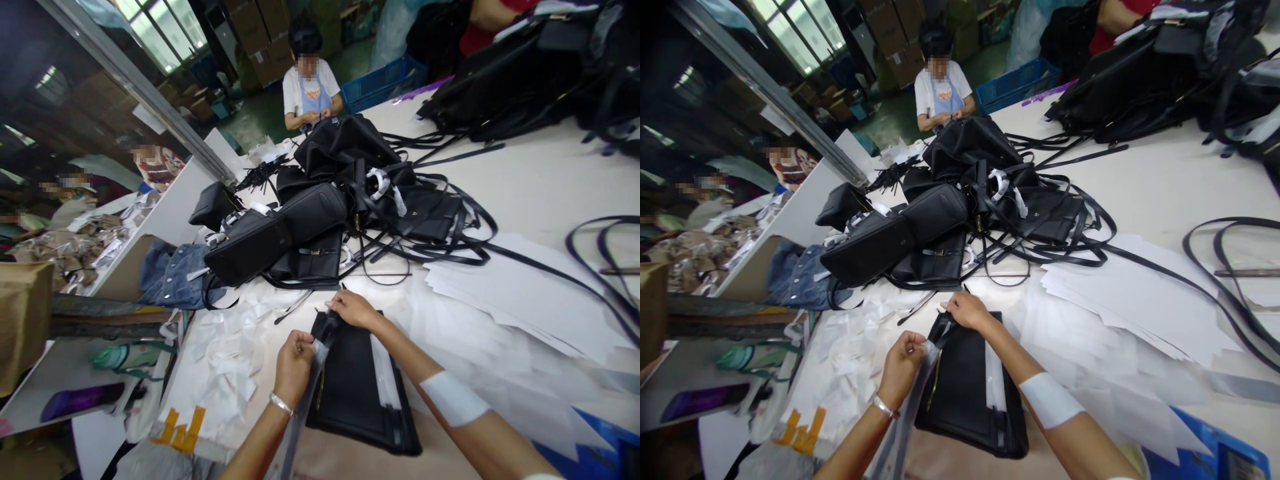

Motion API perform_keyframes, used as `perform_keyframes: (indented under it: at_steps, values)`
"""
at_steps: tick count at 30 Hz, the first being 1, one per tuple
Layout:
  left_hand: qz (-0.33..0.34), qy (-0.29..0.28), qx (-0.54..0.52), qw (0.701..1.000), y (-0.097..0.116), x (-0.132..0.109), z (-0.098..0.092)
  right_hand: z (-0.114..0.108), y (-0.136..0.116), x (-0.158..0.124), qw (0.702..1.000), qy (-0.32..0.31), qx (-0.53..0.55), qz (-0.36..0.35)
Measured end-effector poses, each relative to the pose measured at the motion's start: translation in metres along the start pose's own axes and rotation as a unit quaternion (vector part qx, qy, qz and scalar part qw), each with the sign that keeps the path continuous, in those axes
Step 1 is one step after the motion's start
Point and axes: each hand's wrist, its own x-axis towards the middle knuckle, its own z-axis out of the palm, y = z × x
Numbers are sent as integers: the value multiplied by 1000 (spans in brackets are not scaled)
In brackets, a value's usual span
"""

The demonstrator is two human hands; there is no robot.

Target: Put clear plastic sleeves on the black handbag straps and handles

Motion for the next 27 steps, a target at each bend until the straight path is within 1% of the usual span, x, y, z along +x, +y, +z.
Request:
perform_keyframes:
  at_steps: [3,5,8,10,14,19,23,24,25,27]
  values:
    - [-4,2,2,1000,-2,3,1,2,6,-6,999,39,29,-17]
    - [-13,0,4,1000,-2,4,2,2,9,-9,996,45,66,-41]
    - [-17,2,12,1000,-2,6,3,2,13,-8,987,-7,129,-98]
    - [-17,2,11,1000,-2,7,4,2,15,-6,979,-33,147,-134]
    - [-17,1,3,1000,-3,10,5,0,15,-3,972,-53,117,-196]
    - [-6,10,8,1000,-2,13,7,3,6,-9,979,-63,19,-191]
    - [2,4,27,1000,-2,17,11,7,-1,-11,959,-137,11,-246]
    - [6,2,32,999,-3,19,11,8,-2,-10,962,-130,9,-240]
    - [11,2,39,999,-5,20,12,7,-2,-9,971,-103,-1,-217]
    - [17,7,51,999,-8,23,13,6,-3,-6,989,-27,-48,-138]
